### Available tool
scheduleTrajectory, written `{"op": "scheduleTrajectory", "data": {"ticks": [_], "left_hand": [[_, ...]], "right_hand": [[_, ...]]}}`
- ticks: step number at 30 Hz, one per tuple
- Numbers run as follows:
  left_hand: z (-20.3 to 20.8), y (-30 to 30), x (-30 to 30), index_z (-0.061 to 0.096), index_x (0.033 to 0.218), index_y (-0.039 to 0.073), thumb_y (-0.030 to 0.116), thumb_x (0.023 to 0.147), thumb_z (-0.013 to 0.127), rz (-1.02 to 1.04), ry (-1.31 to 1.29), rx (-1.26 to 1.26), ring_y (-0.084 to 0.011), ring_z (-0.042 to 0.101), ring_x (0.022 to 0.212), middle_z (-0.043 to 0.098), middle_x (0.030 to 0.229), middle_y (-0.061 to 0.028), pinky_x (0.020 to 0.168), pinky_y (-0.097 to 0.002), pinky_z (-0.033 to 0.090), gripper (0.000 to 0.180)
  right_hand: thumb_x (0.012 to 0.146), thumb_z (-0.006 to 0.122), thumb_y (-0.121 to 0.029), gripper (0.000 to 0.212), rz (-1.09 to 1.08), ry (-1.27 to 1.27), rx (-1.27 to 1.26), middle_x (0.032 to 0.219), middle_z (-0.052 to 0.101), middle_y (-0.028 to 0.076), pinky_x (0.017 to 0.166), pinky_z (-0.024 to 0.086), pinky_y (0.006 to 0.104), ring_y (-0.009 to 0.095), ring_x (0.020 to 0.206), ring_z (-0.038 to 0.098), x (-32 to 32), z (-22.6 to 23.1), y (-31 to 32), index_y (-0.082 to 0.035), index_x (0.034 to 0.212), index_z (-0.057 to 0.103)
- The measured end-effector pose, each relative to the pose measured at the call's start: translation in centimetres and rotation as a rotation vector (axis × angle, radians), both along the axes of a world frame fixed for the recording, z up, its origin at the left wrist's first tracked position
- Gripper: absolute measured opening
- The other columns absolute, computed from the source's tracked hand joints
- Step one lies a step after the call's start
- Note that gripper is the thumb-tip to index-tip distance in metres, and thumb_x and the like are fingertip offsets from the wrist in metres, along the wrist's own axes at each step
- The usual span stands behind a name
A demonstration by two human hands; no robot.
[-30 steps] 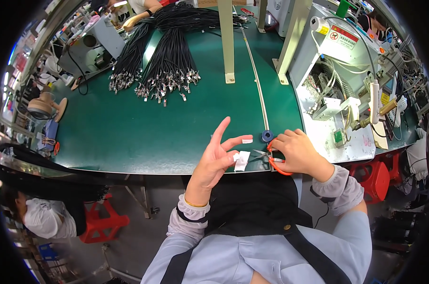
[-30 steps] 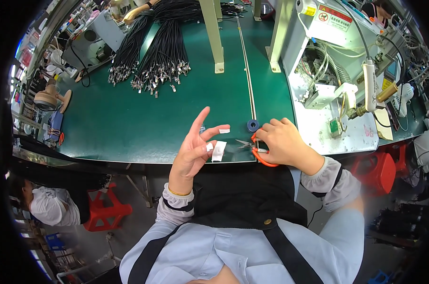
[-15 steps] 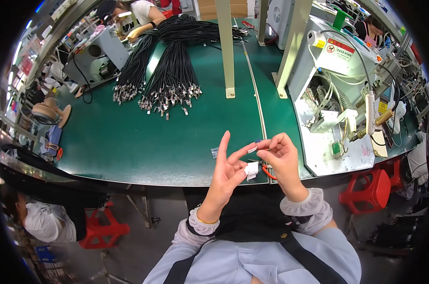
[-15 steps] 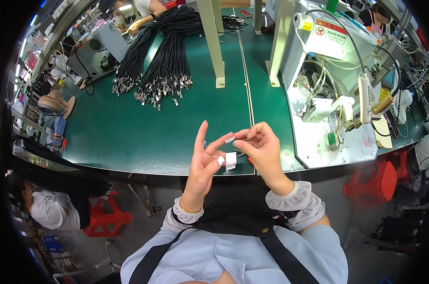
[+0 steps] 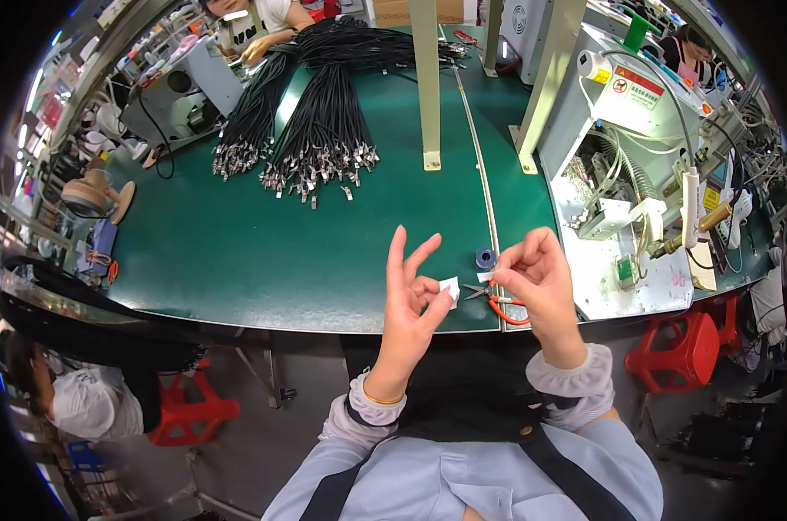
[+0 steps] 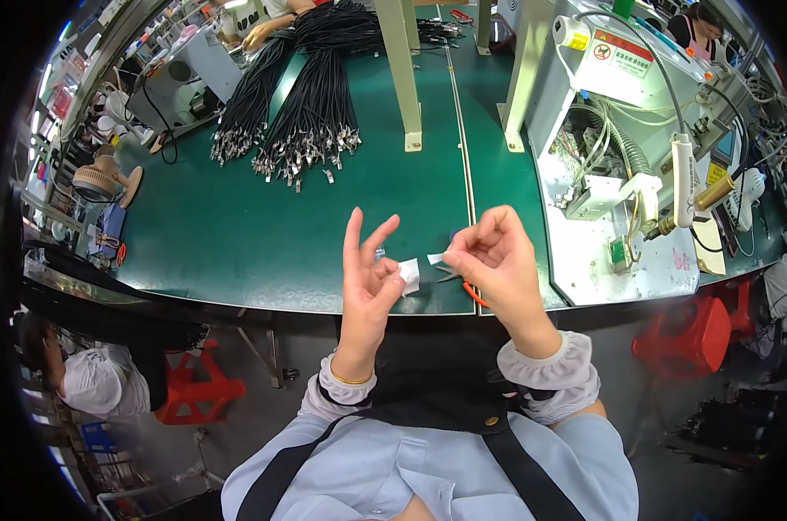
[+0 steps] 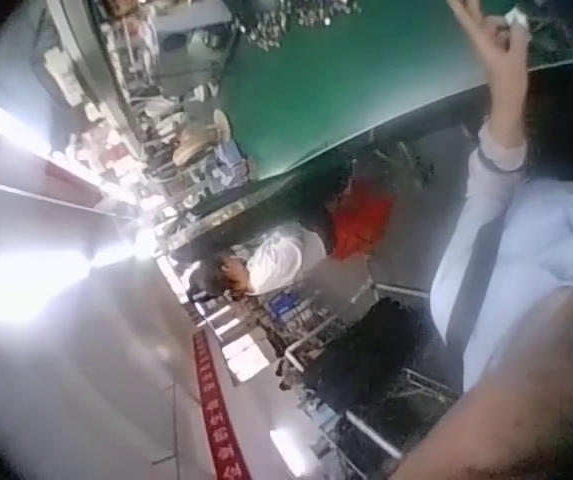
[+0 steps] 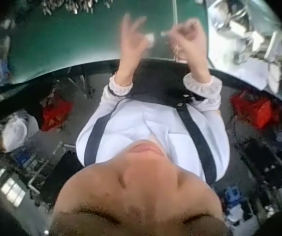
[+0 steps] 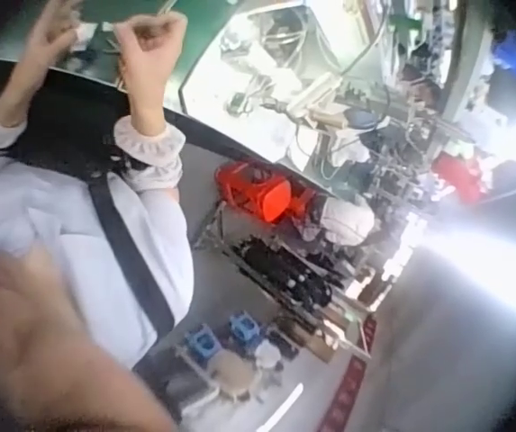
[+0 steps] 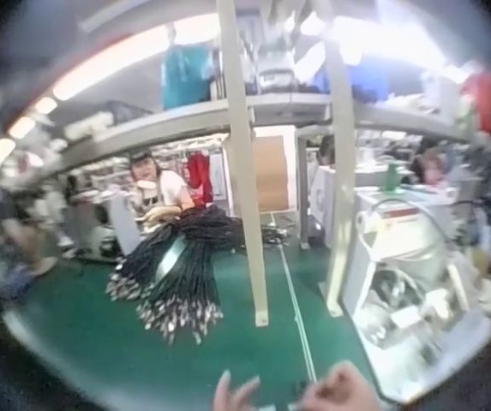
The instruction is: Assembling small electronic components using scissors and adhesive tape at a factory workstation.
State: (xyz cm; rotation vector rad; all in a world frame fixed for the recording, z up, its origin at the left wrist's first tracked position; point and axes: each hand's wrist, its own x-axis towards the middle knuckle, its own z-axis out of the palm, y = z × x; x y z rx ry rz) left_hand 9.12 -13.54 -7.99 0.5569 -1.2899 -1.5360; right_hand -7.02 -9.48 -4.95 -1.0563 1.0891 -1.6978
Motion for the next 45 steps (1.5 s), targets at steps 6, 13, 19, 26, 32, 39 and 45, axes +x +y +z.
{"op": "scheduleTrajectory", "data": {"ticks": [6,13,19,26,32,39,45], "left_hand": [[0.3,0.3,-0.3,0.004,0.142,0.009,-0.006,0.079,0.056,-0.064,0.026,0.063,-0.0113,0.056,0.077,0.041,0.129,-0.0205,0.069,-0.0225,0.048,0.084],[0.1,0.3,-0.2,0.004,0.142,0.009,-0.004,0.078,0.059,-0.062,0.007,0.054,-0.0115,0.057,0.077,0.042,0.129,-0.0207,0.069,-0.0224,0.048,0.085],[0.1,0.4,-0.2,0.004,0.142,0.009,-0.004,0.078,0.060,-0.067,0.024,0.053,-0.0114,0.056,0.077,0.042,0.128,-0.0205,0.068,-0.0224,0.048,0.086],[0.6,0.6,-0.2,0.004,0.142,0.010,-0.004,0.078,0.060,-0.057,0.055,0.072,-0.0115,0.056,0.078,0.040,0.129,-0.0202,0.070,-0.0235,0.048,0.086],[0.1,0.7,-0.4,0.004,0.142,0.012,-0.003,0.079,0.059,0.050,0.049,0.015,-0.0115,0.055,0.079,0.036,0.130,-0.0194,0.071,-0.0242,0.049,0.085],[0.1,1.0,-0.9,0.004,0.142,0.011,-0.002,0.076,0.065,0.071,-0.016,-0.045,-0.0118,0.056,0.079,0.037,0.130,-0.0190,0.071,-0.0242,0.048,0.090],[-0.1,0.9,-1.2,0.007,0.142,0.011,0.000,0.073,0.069,0.102,-0.032,-0.084,-0.0114,0.056,0.079,0.038,0.129,-0.0173,0.070,-0.0244,0.048,0.094]], "right_hand": [[0.070,0.071,0.003,0.043,0.326,-0.126,0.173,0.078,0.053,0.006,0.063,0.042,0.0196,0.008,0.070,0.051,0.0,1.2,0.0,-0.010,0.091,0.035],[0.071,0.070,0.004,0.043,0.393,-0.123,0.209,0.078,0.053,0.005,0.061,0.041,0.0190,0.008,0.071,0.051,0.1,1.2,-0.2,-0.010,0.091,0.034],[0.071,0.070,0.005,0.043,0.395,-0.109,0.209,0.079,0.053,0.005,0.063,0.043,0.0194,0.009,0.073,0.052,0.1,0.9,-0.5,-0.010,0.091,0.034],[0.071,0.069,0.005,0.043,0.353,-0.043,0.221,0.083,0.055,0.007,0.070,0.044,0.0222,0.012,0.077,0.055,0.1,0.2,-1.0,-0.008,0.096,0.036],[0.072,0.067,0.007,0.044,-0.101,0.289,-0.044,0.084,0.059,0.010,0.075,0.045,0.0250,0.014,0.080,0.057,1.3,0.1,0.5,-0.006,0.100,0.036],[0.074,0.065,0.008,0.041,-0.030,0.135,-0.038,0.081,0.063,0.012,0.076,0.047,0.0258,0.016,0.082,0.060,2.5,-0.4,1.3,-0.004,0.100,0.036],[0.075,0.065,0.006,0.040,0.106,-0.026,0.082,0.087,0.065,0.014,0.076,0.049,0.0264,0.019,0.089,0.062,2.7,-0.8,1.3,0.000,0.105,0.040]]}}
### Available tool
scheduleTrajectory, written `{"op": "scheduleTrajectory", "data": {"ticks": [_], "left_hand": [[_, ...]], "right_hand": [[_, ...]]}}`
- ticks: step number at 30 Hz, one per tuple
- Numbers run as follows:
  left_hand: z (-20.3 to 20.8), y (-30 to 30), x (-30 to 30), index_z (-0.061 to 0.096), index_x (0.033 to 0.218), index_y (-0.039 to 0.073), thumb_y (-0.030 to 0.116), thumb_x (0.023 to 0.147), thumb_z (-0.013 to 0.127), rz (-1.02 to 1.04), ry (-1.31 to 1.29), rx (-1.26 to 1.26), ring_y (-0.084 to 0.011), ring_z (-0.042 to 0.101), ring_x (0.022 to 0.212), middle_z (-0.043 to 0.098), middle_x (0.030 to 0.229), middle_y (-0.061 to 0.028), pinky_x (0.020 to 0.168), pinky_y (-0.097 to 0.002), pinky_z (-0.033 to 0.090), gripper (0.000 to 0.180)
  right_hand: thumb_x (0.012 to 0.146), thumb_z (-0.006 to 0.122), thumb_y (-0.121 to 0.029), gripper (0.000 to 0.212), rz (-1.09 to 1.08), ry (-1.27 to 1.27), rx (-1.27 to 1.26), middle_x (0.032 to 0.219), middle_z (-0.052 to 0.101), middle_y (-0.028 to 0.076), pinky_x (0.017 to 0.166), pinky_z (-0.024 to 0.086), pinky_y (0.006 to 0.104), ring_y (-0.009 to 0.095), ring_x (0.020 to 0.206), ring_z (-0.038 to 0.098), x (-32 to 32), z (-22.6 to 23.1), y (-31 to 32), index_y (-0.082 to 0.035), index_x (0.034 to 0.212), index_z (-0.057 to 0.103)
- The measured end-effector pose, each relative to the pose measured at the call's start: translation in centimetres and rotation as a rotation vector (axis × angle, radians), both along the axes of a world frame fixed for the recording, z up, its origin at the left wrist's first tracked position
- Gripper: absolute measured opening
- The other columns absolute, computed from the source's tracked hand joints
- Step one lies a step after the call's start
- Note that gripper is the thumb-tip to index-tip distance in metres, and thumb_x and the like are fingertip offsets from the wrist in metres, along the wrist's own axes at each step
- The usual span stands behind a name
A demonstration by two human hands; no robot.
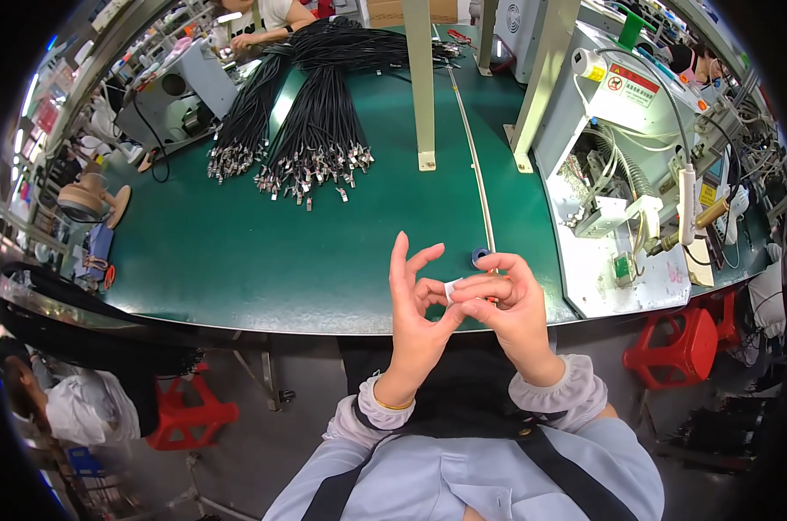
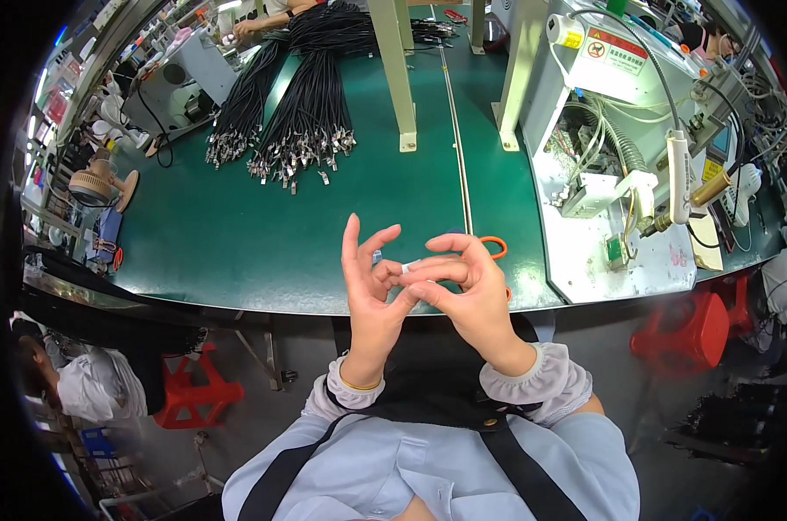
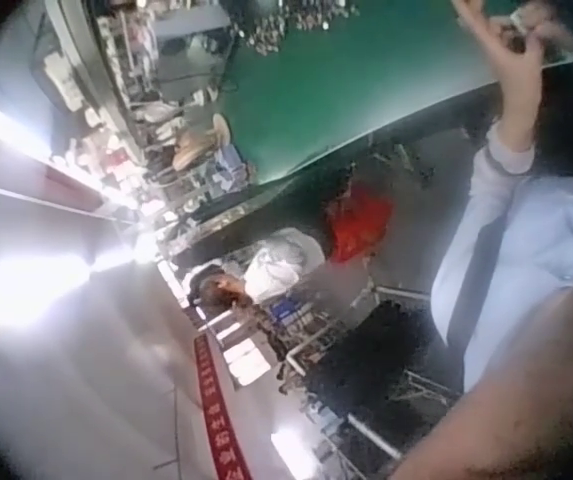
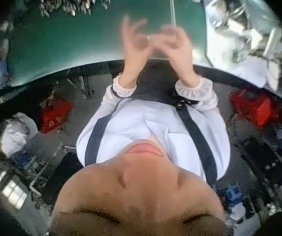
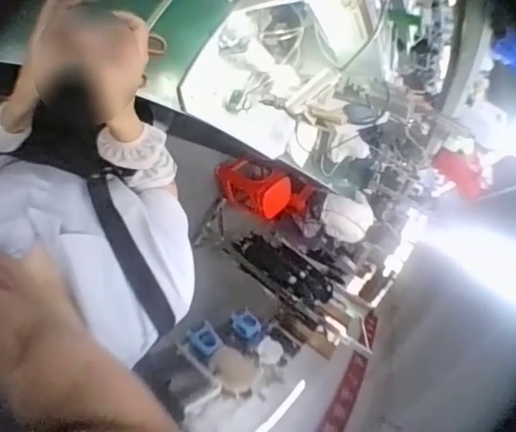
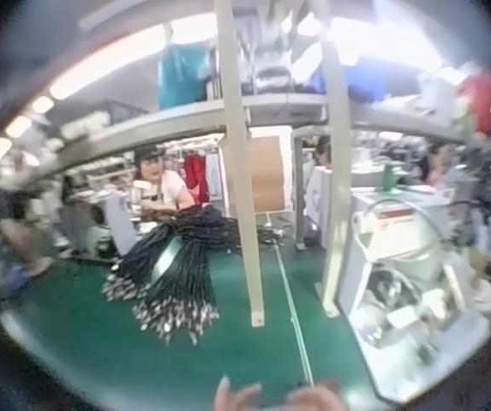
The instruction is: Assembling small electronic components using scissors and adhesive tape at a factory workstation.
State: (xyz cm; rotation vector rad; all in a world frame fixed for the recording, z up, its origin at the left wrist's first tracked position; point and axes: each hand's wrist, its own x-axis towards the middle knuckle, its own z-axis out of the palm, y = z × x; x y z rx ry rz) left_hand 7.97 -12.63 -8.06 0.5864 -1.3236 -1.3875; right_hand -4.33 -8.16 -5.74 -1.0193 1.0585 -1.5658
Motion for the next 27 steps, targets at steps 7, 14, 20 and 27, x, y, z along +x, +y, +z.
{"op": "scheduleTrajectory", "data": {"ticks": [7,14,20,27], "left_hand": [[-0.5,0.2,-0.3,0.008,0.142,0.010,0.001,0.071,0.072,0.080,-0.036,-0.084,-0.0120,0.056,0.079,0.039,0.128,-0.0164,0.069,-0.0251,0.048,0.096],[-0.4,0.0,0.3,0.007,0.142,0.009,0.001,0.064,0.077,0.062,-0.116,-0.209,-0.0122,0.055,0.082,0.038,0.129,-0.0169,0.073,-0.0252,0.047,0.105],[-1.1,0.1,0.6,0.006,0.142,0.009,0.000,0.065,0.076,-0.024,-0.209,-0.303,-0.0151,0.055,0.085,0.038,0.129,-0.0176,0.075,-0.0281,0.048,0.104],[-0.7,0.5,0.1,0.004,0.141,0.009,-0.007,0.071,0.065,-0.120,-0.004,0.057,-0.0195,0.056,0.096,0.042,0.125,-0.0190,0.082,-0.0325,0.047,0.095]], "right_hand": [[0.077,0.063,0.004,0.035,-0.043,-0.082,0.046,0.098,0.064,0.015,0.082,0.048,0.0281,0.021,0.096,0.061,1.3,-0.8,1.1,0.003,0.108,0.046],[0.076,0.064,0.003,0.038,-0.371,0.501,-0.152,0.097,0.062,0.013,0.081,0.047,0.0276,0.018,0.091,0.060,-1.6,-2.3,-0.2,0.001,0.111,0.048],[0.074,0.068,-0.003,0.035,0.080,-0.031,0.169,0.086,0.064,0.007,0.070,0.041,0.0226,0.009,0.077,0.057,-1.8,-1.8,-1.6,-0.001,0.102,0.046],[0.072,0.070,-0.002,0.036,-0.194,0.317,-0.007,0.077,0.063,0.007,0.066,0.042,0.0210,0.009,0.071,0.058,-1.5,-1.8,-1.9,-0.003,0.096,0.043]]}}
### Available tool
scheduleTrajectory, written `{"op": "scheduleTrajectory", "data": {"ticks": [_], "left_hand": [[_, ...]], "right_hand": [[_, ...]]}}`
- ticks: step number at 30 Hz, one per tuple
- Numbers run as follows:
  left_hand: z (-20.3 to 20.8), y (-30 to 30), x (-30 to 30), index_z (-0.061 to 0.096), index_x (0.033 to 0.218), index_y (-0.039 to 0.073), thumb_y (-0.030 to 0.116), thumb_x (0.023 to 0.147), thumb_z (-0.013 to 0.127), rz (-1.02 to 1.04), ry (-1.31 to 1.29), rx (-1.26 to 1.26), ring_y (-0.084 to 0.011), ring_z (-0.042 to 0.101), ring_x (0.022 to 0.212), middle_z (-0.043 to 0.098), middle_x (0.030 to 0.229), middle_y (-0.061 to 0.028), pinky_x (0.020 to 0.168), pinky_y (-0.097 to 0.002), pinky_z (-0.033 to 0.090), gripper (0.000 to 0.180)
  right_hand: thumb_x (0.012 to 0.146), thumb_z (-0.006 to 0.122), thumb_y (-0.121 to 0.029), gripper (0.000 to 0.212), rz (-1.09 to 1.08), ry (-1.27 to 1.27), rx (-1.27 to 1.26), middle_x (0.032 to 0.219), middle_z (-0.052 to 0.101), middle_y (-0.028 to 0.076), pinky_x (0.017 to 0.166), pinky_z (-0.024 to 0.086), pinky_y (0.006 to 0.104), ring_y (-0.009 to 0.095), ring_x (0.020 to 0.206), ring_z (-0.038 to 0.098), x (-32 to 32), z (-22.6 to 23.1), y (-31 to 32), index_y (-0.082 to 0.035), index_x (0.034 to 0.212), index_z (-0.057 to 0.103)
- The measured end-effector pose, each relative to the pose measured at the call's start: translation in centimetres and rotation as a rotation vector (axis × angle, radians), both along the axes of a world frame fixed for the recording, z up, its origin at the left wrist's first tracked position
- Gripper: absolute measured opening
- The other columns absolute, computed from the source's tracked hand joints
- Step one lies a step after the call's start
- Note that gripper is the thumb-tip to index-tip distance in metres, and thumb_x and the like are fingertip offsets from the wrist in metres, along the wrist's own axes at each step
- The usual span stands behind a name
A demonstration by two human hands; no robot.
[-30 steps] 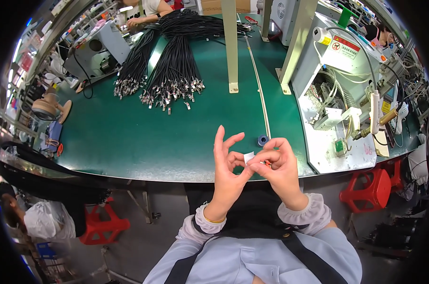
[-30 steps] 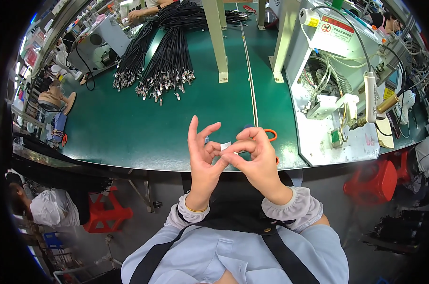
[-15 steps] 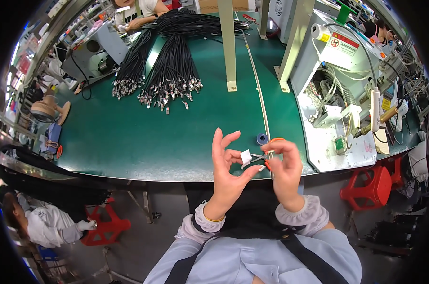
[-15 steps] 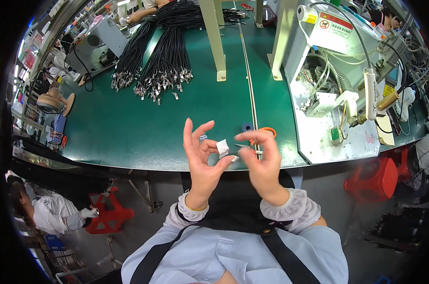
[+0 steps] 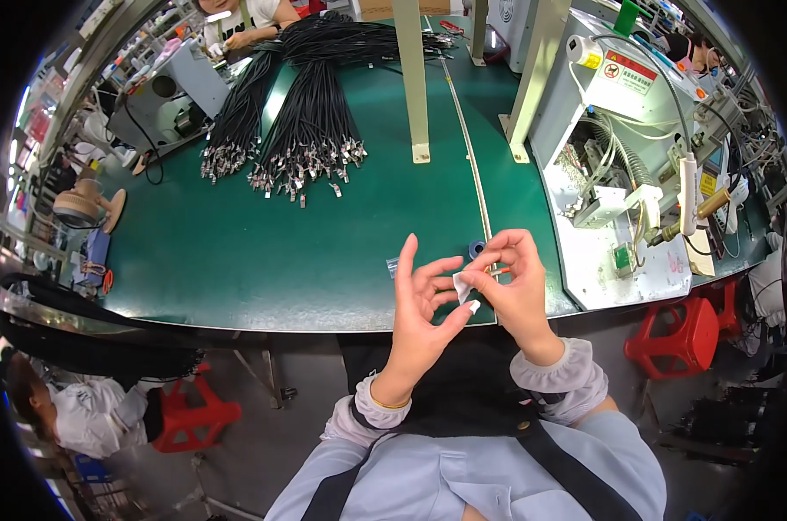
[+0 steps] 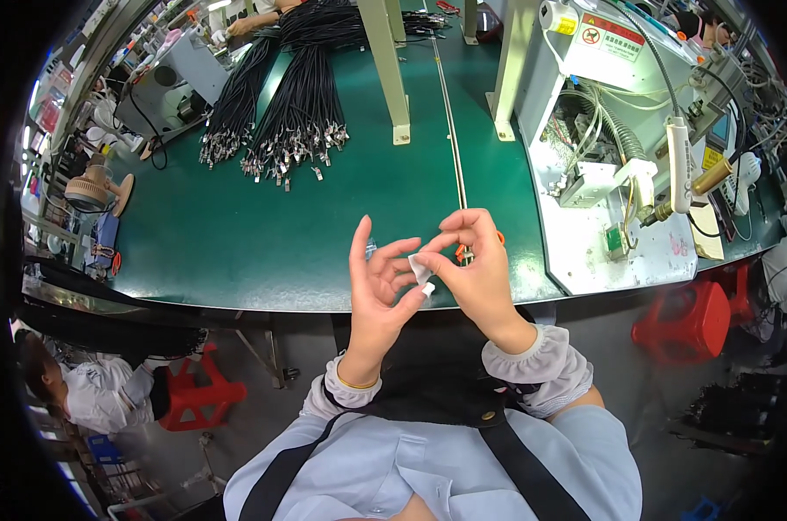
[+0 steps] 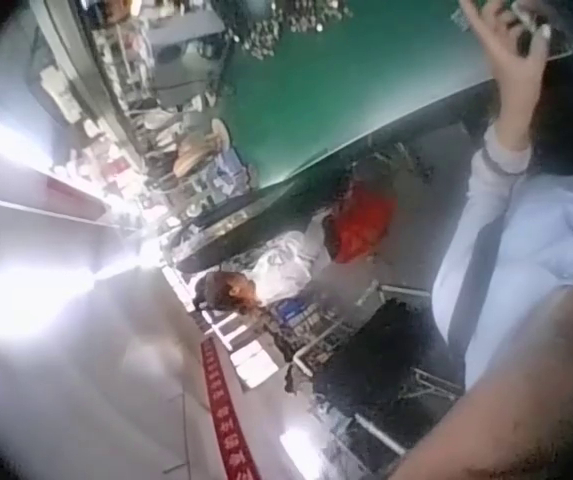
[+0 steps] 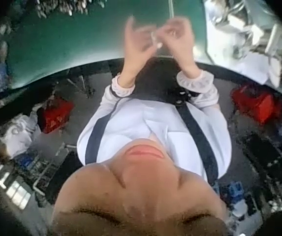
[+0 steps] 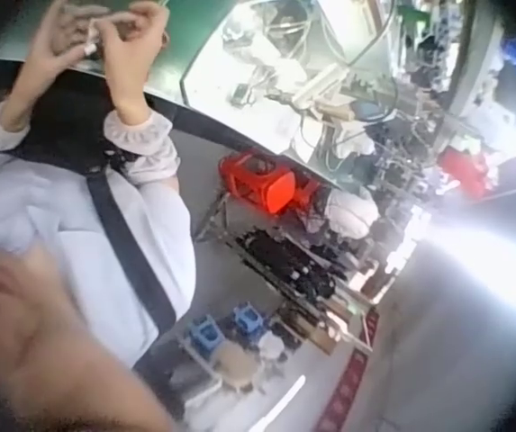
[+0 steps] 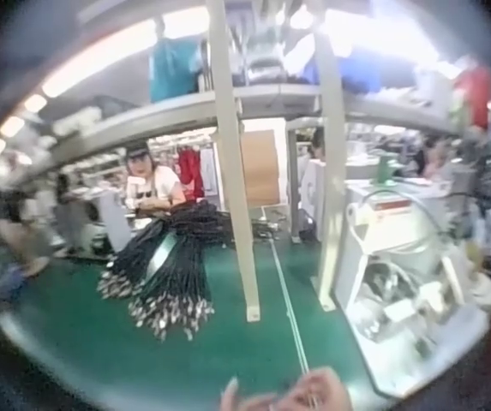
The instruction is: Assembling small electronic components using scissors and adhesive tape at a factory workstation.
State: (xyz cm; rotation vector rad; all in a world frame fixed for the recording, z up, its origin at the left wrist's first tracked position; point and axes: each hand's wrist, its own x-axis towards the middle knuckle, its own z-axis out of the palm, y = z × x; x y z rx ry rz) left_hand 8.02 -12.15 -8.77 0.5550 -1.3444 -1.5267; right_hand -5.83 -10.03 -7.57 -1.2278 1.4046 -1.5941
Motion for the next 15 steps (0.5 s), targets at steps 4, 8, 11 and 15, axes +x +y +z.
{"op": "scheduleTrajectory", "data": {"ticks": [4,8,11,15], "left_hand": [[-0.2,0.1,-0.1,0.003,0.141,0.008,-0.008,0.073,0.062,-0.043,0.094,0.052,-0.0213,0.055,0.099,0.047,0.121,-0.0190,0.085,-0.0335,0.047,0.091],[-0.1,0.0,-0.2,0.002,0.141,0.008,-0.008,0.074,0.060,-0.032,0.055,0.013,-0.0214,0.055,0.098,0.050,0.116,-0.0185,0.084,-0.0331,0.047,0.090],[0.1,-0.3,0.5,0.003,0.141,0.008,-0.008,0.074,0.059,-0.050,0.034,0.054,-0.0213,0.055,0.097,0.053,0.113,-0.0181,0.083,-0.0325,0.047,0.089],[0.2,-1.5,1.7,0.006,0.141,0.009,-0.010,0.072,0.056,-0.043,0.080,0.166,-0.0210,0.056,0.097,0.054,0.110,-0.0187,0.084,-0.0330,0.047,0.088]], "right_hand": [[0.071,0.070,0.000,0.037,-0.032,0.016,-0.046,0.073,0.061,0.006,0.063,0.045,0.0218,0.010,0.070,0.058,0.1,-0.1,-0.2,-0.003,0.095,0.042],[0.070,0.072,-0.005,0.037,-0.063,0.072,-0.052,0.074,0.060,0.004,0.067,0.042,0.0235,0.010,0.071,0.057,0.0,0.1,-0.2,-0.003,0.094,0.044],[0.070,0.072,-0.006,0.036,-0.054,0.191,-0.090,0.077,0.060,0.004,0.068,0.042,0.0245,0.011,0.072,0.058,-1.0,0.4,-0.2,-0.003,0.094,0.045],[0.070,0.070,-0.002,0.032,-0.062,0.532,0.109,0.085,0.061,0.006,0.074,0.045,0.0300,0.016,0.082,0.059,-5.5,0.9,0.9,-0.003,0.093,0.047]]}}
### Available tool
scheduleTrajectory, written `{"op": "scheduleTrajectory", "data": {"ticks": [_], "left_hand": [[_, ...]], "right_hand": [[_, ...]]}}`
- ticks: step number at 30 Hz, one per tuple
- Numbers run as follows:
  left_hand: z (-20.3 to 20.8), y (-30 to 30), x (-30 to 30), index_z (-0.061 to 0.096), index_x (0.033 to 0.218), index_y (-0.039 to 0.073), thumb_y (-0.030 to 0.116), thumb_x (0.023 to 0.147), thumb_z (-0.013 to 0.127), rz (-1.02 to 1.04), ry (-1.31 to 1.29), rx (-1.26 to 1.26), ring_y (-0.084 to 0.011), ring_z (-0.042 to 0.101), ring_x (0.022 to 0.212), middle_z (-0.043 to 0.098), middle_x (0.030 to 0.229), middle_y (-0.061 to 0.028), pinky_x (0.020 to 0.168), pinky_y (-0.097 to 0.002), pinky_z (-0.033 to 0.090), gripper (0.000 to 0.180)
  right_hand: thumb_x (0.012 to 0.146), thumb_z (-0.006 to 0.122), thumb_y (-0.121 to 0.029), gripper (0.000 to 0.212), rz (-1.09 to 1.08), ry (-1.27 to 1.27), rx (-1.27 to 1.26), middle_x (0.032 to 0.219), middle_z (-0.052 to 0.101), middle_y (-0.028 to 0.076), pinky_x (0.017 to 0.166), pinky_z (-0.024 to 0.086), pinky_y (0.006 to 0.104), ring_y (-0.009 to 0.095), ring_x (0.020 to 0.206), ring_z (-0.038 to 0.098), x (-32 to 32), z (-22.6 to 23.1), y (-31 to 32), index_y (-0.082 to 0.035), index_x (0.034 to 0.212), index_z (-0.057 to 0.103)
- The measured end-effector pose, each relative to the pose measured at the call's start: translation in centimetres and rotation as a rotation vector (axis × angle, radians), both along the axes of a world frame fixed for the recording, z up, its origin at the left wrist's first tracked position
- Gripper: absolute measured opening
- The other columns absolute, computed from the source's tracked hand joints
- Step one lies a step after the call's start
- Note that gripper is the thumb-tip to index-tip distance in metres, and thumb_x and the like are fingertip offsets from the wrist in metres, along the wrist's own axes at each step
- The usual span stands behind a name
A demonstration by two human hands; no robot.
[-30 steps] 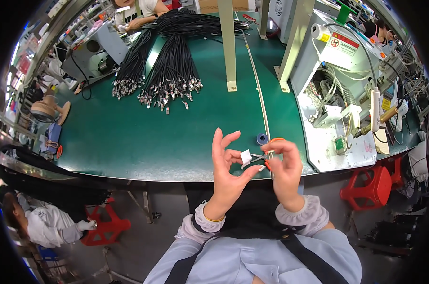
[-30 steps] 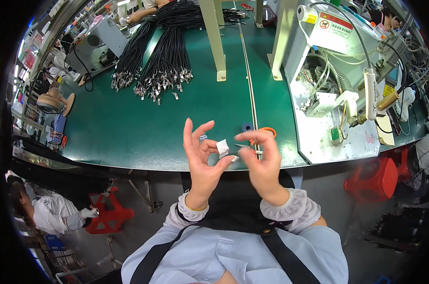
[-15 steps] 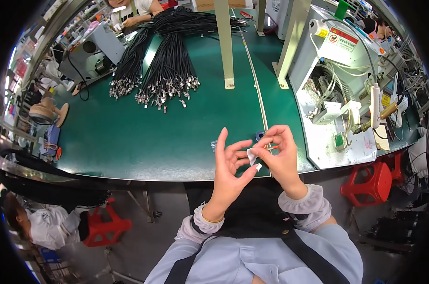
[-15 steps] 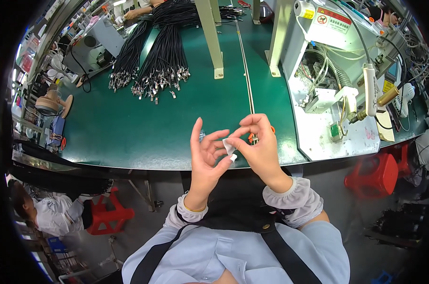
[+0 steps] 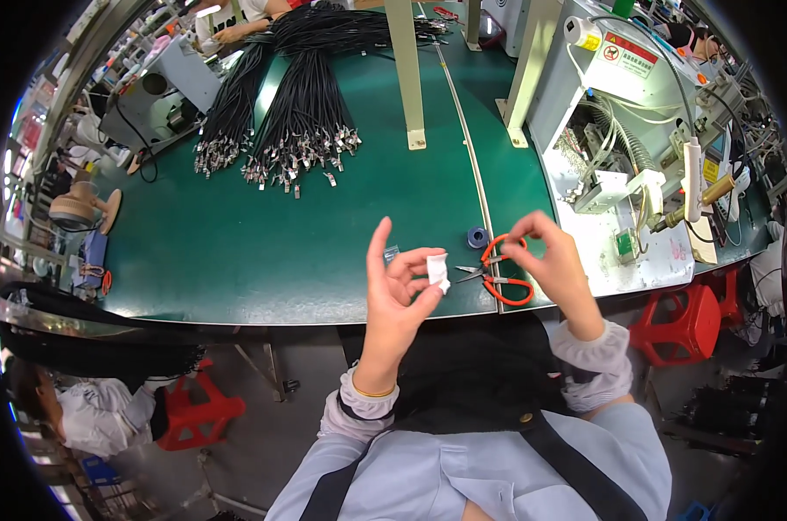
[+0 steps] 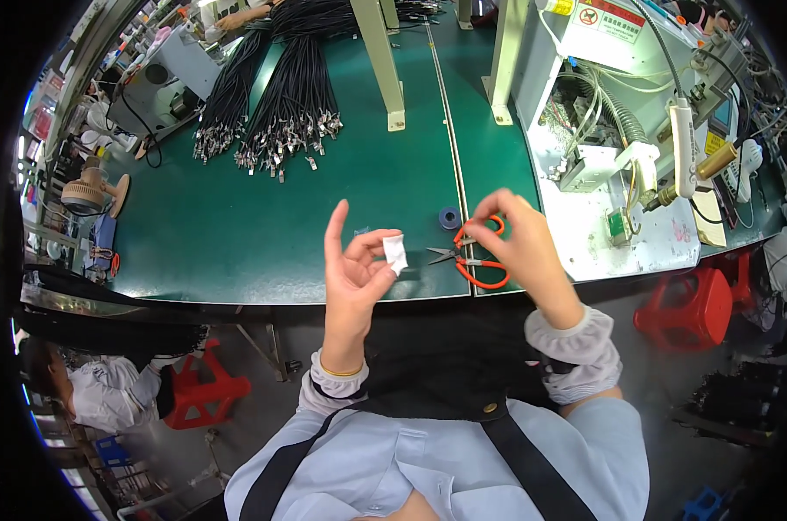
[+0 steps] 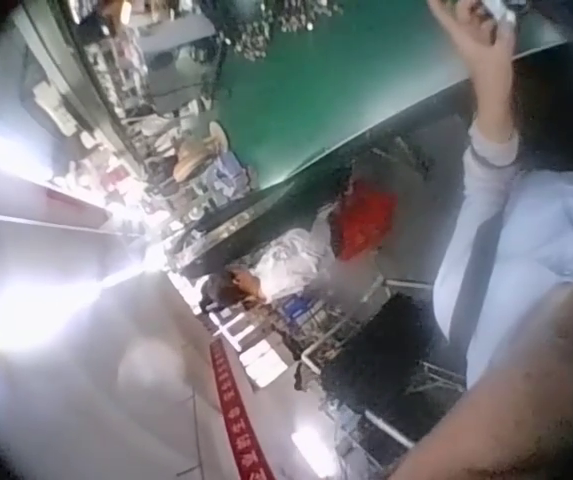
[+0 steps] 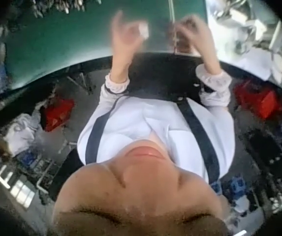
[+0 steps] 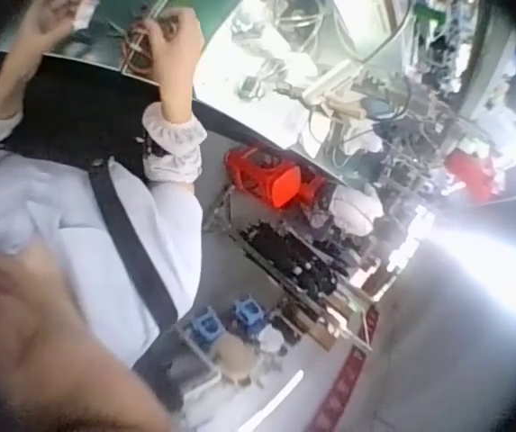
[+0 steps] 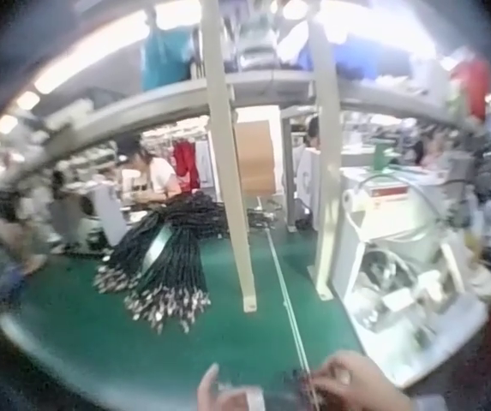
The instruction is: Assembling small electronic components using scissors and adhesive tape at a factory workstation.
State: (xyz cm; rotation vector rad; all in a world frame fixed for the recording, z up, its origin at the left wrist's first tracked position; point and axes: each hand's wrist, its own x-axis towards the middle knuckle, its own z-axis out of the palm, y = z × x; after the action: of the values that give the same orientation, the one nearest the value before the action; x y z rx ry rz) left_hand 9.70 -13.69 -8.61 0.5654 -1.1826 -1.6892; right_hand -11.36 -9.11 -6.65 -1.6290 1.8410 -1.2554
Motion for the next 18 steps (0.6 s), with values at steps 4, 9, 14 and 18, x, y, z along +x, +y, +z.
{"op": "scheduleTrajectory", "data": {"ticks": [4,9,14,18], "left_hand": [[-0.4,-0.7,0.5,0.008,0.141,0.009,-0.012,0.072,0.056,0.030,-0.082,-0.022,-0.0197,0.056,0.095,0.055,0.109,-0.0188,0.078,-0.0291,0.049,0.087],[0.0,-0.7,0.2,0.008,0.142,0.010,-0.014,0.072,0.055,-0.024,-0.065,-0.038,-0.0176,0.056,0.093,0.055,0.108,-0.0190,0.072,-0.0252,0.049,0.087],[0.4,-0.7,1.2,0.008,0.142,0.010,-0.015,0.072,0.055,-0.035,-0.061,-0.012,-0.0169,0.058,0.089,0.056,0.106,-0.0188,0.072,-0.0241,0.049,0.087],[0.9,-0.4,1.4,0.009,0.142,0.010,-0.014,0.073,0.055,-0.030,-0.077,-0.016,-0.0170,0.059,0.087,0.058,0.104,-0.0187,0.072,-0.0241,0.050,0.086]], "right_hand": [[0.069,0.067,-0.001,0.026,0.257,0.363,0.039,0.089,0.059,0.009,0.076,0.044,0.0324,0.022,0.085,0.057,-0.7,-1.2,1.5,-0.002,0.089,0.050],[0.065,0.062,0.004,0.023,0.266,0.626,0.187,0.089,0.056,0.011,0.073,0.044,0.0346,0.027,0.087,0.054,-0.8,-2.0,1.5,-0.002,0.084,0.051],[0.063,0.059,0.004,0.021,0.261,0.375,0.329,0.080,0.055,0.010,0.070,0.043,0.0356,0.028,0.081,0.054,-0.9,-1.4,1.3,-0.003,0.081,0.052],[0.066,0.061,-0.002,0.018,0.365,0.307,0.237,0.072,0.056,0.008,0.064,0.043,0.0351,0.027,0.072,0.055,0.0,0.3,1.2,-0.005,0.081,0.052]]}}
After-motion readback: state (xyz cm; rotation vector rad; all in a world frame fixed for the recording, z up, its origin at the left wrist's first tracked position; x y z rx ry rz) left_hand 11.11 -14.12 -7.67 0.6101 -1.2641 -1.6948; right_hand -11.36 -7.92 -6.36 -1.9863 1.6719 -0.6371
